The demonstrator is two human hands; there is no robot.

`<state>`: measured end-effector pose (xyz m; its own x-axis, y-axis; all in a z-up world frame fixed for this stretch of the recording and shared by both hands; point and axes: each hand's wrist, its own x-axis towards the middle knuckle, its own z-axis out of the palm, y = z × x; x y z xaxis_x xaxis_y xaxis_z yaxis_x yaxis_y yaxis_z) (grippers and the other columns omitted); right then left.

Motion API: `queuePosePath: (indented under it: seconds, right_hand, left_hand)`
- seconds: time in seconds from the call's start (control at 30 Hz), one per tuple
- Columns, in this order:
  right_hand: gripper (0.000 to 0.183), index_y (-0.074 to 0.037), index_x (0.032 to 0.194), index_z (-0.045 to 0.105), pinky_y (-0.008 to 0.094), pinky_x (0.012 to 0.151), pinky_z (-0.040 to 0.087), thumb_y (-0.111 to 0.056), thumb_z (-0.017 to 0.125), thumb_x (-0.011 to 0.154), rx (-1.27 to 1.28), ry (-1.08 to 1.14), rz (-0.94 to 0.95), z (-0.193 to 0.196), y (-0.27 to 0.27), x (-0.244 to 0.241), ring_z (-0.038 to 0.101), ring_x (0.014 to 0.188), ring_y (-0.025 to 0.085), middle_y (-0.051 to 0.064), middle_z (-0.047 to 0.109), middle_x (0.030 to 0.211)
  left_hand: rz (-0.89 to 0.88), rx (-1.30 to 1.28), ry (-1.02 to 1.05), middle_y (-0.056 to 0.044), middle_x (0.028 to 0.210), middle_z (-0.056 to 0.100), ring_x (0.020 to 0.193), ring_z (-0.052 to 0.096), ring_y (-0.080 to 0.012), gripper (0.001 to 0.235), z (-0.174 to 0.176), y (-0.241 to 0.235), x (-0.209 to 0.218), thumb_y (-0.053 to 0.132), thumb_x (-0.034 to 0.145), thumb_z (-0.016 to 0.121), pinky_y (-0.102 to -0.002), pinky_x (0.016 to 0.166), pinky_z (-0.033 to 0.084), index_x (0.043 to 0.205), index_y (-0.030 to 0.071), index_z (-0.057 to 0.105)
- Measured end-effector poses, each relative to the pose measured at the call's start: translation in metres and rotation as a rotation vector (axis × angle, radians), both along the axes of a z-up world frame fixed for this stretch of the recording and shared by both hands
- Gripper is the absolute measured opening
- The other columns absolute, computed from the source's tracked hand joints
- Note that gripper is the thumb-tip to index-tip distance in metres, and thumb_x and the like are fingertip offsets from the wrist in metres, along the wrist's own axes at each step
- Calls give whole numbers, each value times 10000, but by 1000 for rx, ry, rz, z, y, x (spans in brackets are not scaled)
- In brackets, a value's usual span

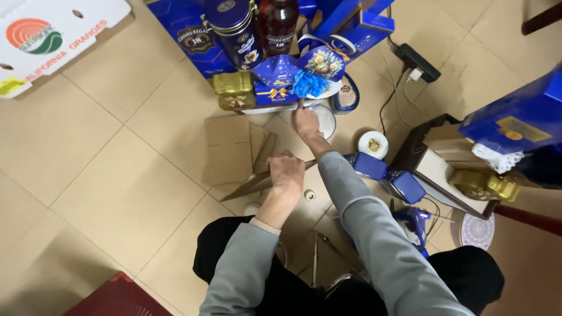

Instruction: Assembling and preparing gift hampers by arranging boxes, bottles, and decorative items using tape and glue

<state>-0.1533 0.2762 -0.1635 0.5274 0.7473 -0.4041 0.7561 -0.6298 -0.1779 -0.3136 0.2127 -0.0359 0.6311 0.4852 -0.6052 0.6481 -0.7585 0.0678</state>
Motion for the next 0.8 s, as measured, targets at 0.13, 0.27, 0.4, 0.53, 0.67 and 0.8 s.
queuePosePath:
  seconds: [0.13, 0.27, 0.4, 0.53, 0.67, 0.8]
  right_hand:
    - [596, 5, 1544, 317, 579, 939, 580, -254, 479, 1032, 81, 22, -5, -33, -6, 14, 708, 1079, 471, 288, 723, 1143]
    - [395, -61, 1435, 491, 621, 903, 567, -224, 395, 1089, 237, 14, 62, -62, -16, 45, 707, 1038, 506, 276, 729, 1140]
    - [390, -101, 1433, 493, 590, 891, 584, -167, 373, 1069, 139, -79, 75, -58, -25, 61, 725, 1029, 470, 268, 746, 1075]
    - [346, -114, 1237, 652, 555, 896, 578, -161, 367, 1047, 98, -125, 24, -29, -35, 93, 736, 1031, 433, 243, 759, 1066]
    - [318, -19, 1090, 760, 621, 1150, 312, -155, 476, 1045, 193, -178, -14, -96, -50, 177, 712, 1082, 483, 304, 757, 1042]
    - [297, -83, 1192, 748, 635, 995, 513, -188, 550, 998, 341, -74, 18, 22, -63, 151, 682, 1053, 517, 277, 732, 1102]
  left_hand:
    - [4, -26, -3, -44, 1066, 784, 992, 729, -317, 325, 35, 5, 1, 38, 954, 482, -611, 620, 462, 1013, 168, 774]
    - [8, -64, -15, -91, 1129, 771, 1025, 726, -327, 342, 45, 6, 4, 38, 964, 460, -601, 616, 461, 1063, 145, 769]
    - [-13, -71, 13, -203, 1201, 714, 1027, 710, -376, 332, 37, 2, 11, 55, 975, 457, -614, 580, 462, 1139, 92, 743]
    - [-29, -79, -38, -229, 1142, 696, 991, 711, -400, 307, 23, -4, 11, 47, 972, 467, -591, 539, 477, 1103, 64, 744]
    - [-32, -68, -157, -87, 927, 790, 945, 763, -306, 284, 54, 14, -9, 57, 928, 528, -490, 680, 527, 863, 169, 780]
    - [-45, -21, -180, -70, 922, 803, 948, 776, -276, 291, 36, 13, -26, 56, 946, 508, -447, 736, 587, 871, 148, 773]
